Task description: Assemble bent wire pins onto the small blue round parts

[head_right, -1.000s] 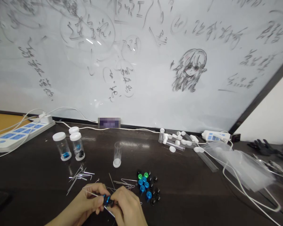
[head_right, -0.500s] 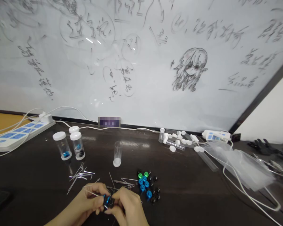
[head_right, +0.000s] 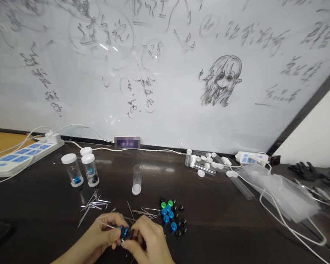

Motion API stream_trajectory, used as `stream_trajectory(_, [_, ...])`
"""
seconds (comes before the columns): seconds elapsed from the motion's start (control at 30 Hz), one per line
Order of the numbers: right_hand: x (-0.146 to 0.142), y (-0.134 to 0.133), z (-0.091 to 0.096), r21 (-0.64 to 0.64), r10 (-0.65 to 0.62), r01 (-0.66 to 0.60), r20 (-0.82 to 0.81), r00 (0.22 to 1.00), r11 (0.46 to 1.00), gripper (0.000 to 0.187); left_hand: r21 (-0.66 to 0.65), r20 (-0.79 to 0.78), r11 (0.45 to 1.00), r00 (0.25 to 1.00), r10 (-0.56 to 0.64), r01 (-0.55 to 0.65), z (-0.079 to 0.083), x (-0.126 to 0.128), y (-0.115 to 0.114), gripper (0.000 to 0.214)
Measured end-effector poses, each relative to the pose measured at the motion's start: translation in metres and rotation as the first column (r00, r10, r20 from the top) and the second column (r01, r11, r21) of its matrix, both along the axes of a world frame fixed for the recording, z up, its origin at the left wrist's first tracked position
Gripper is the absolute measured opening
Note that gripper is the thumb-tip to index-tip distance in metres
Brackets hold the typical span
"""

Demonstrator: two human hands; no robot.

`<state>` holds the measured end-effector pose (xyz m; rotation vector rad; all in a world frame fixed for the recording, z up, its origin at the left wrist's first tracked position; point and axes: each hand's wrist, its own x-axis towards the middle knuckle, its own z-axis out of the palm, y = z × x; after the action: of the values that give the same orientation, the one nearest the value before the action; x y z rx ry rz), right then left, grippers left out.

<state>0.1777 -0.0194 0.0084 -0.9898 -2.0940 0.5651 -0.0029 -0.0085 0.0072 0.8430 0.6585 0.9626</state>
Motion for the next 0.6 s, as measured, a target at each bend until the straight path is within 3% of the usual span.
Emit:
stream_trajectory(0.13, [0.0009, 0.0004, -0.0014, -0.063, 0.032, -0.029, 0.061, 0.998, 0.998, 0.039, 0.013, -0.033, 1.000, 0.999, -0.003, 0.003, -0.0003, 0.0012, -0.0013, 0.026])
stream_trajectory(0.4, [0.0009, -0.0021, 0.0014, 0.032, 0.036, -0.037, 0.037, 0.999, 0.999, 0.012, -0.017, 0.039, 1.000, 0.999, -0.001, 0.002, 0.0003, -0.0002, 0.0000, 0.022])
stream_trajectory(0.6, [0.0010, -0.0015, 0.0010, 0.040, 0.011, -0.013, 0.038, 0.999, 0.999, 0.038, 0.001, 0.010, 1.000, 1.000, -0.005, 0.005, -0.0004, 0.0001, 0.0006, 0.022])
